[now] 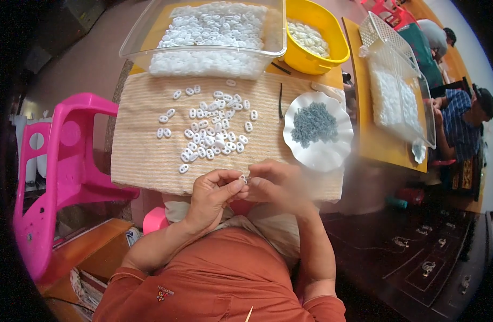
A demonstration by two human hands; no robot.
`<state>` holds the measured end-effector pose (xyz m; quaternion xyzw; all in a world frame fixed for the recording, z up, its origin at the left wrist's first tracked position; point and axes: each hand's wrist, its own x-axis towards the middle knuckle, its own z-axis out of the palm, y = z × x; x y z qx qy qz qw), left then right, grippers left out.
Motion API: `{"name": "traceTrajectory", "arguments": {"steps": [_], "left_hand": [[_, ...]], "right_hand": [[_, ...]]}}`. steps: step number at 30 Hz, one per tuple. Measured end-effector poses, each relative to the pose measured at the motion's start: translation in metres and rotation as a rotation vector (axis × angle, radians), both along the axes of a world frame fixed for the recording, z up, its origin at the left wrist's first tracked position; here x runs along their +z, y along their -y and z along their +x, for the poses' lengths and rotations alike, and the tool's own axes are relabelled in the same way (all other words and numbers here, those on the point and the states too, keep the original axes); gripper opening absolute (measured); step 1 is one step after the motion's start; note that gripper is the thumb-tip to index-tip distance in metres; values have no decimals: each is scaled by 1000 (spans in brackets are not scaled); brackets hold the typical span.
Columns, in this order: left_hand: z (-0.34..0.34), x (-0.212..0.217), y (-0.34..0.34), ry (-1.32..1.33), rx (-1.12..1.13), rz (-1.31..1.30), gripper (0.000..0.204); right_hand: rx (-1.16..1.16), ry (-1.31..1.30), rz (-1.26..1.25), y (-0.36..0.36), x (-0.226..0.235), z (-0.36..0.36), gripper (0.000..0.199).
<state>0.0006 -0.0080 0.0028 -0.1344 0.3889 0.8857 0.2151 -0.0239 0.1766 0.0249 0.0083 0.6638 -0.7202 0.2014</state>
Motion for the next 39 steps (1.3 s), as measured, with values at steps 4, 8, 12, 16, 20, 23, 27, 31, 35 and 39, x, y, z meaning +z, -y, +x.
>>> {"name": "traceTrajectory", "arguments": {"steps": [4,8,12,16,20,23,27,31,35,39], "left_hand": [[0,1,0,13,6,15,16],[0,1,1,33,24,-2,15],[0,4,1,76,57,-15,15],[0,3,3,84,72,16,15],[-1,4,3,77,69,16,14],[-1,6,3,79,70,13,14],[-1,4,2,72,69,16,14],[-1,5,3,76,73,-12,14],[-1,5,4,82,85,-4,14],[-3,4,5,66,92,10,14]], "right_hand": [[24,-240,332,0,-3,-14,19],[-90,-493,493,17,-2,-33,17],[-160,-726,785,29,-8,-54,17],[-142,-667,1003,41,-10,-64,12],[-144,-665,1058,43,-12,-70,12],[-127,-604,1047,44,-8,-72,13],[-138,-659,976,38,-17,-72,12],[-171,-431,599,32,-11,-63,10],[-183,-315,431,22,-13,-50,9],[-161,-222,252,14,-13,-35,5]]}}
